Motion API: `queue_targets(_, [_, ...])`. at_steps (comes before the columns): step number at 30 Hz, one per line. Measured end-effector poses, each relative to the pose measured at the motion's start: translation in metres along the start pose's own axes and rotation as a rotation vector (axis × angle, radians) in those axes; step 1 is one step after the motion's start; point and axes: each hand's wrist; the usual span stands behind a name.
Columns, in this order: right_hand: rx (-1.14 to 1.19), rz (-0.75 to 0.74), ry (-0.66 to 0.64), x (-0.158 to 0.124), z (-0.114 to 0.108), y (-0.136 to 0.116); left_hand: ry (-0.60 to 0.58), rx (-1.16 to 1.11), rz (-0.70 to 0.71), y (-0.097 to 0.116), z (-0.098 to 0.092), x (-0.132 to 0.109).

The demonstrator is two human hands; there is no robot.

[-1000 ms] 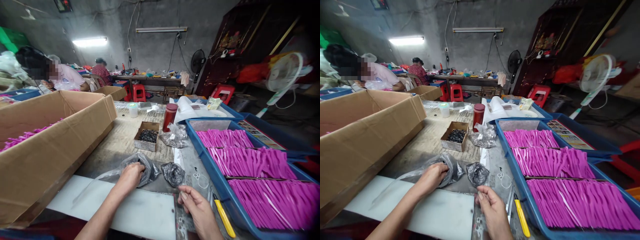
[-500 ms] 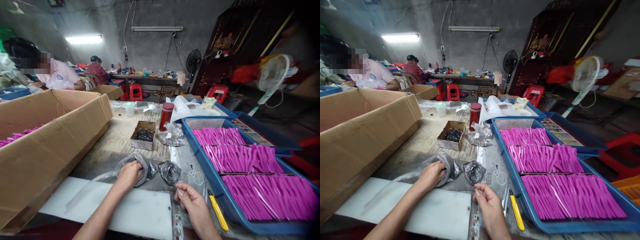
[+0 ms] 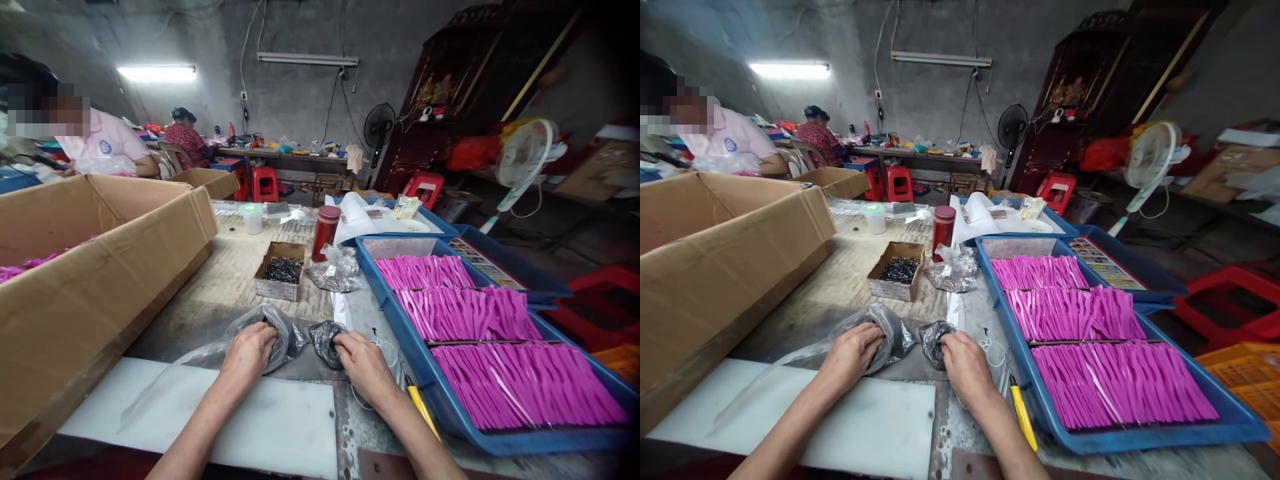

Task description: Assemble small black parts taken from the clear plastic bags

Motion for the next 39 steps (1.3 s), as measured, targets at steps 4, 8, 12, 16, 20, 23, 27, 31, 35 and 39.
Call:
queue_targets(4, [-0.138, -0.025, -0.058, 0.009, 0.005, -0.001, 0.005, 0.029, 0.036, -0.006, 0.004, -0.004])
queue_targets(8, [-0.222, -0.043, -0.095, 0.013, 0.01, -0.001, 0.04, 0.043, 0.051, -0.009, 0.007, -0.005])
queue_targets(12, [-0.24, -0.071, -0.114, 0.016, 0.011, 0.0, 0.053, 0.021, 0.057, -0.011, 0.008, -0.006])
queue_targets(16, [-0.202, -0.092, -0.097, 0.014, 0.01, 0.004, 0.079, -0.017, 0.067, -0.01, 0.007, -0.008])
queue_targets(20, [-0.117, -0.113, -0.048, 0.01, 0.007, 0.006, 0.156, -0.105, 0.083, -0.008, 0.006, -0.009])
queue_targets(23, [-0.048, -0.123, -0.007, 0.008, 0.005, 0.005, 0.187, -0.149, 0.092, -0.006, 0.004, -0.009])
queue_targets(27, [0.038, -0.121, 0.025, 0.005, 0.005, 0.003, 0.191, -0.199, 0.039, -0.005, 0.002, -0.009])
queue_targets(31, [0.127, -0.101, 0.061, 0.003, 0.003, 0.003, 0.214, -0.302, -0.06, -0.003, 0.0, -0.011])
queue_targets(35, [0.185, -0.066, 0.094, 0.0, -0.002, 0.001, 0.25, -0.562, -0.213, 0.002, -0.001, -0.013])
queue_targets(39, [0.324, 0.022, 0.109, -0.004, -0.006, -0.003, 0.216, -0.965, -0.323, 0.013, -0.001, -0.016])
Point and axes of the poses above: each hand's wrist, its own x-axis towards the middle knuckle, its own z-axis out of the palm, y = z × x, and after that the axes turned 3 degrees about -x, right-handed
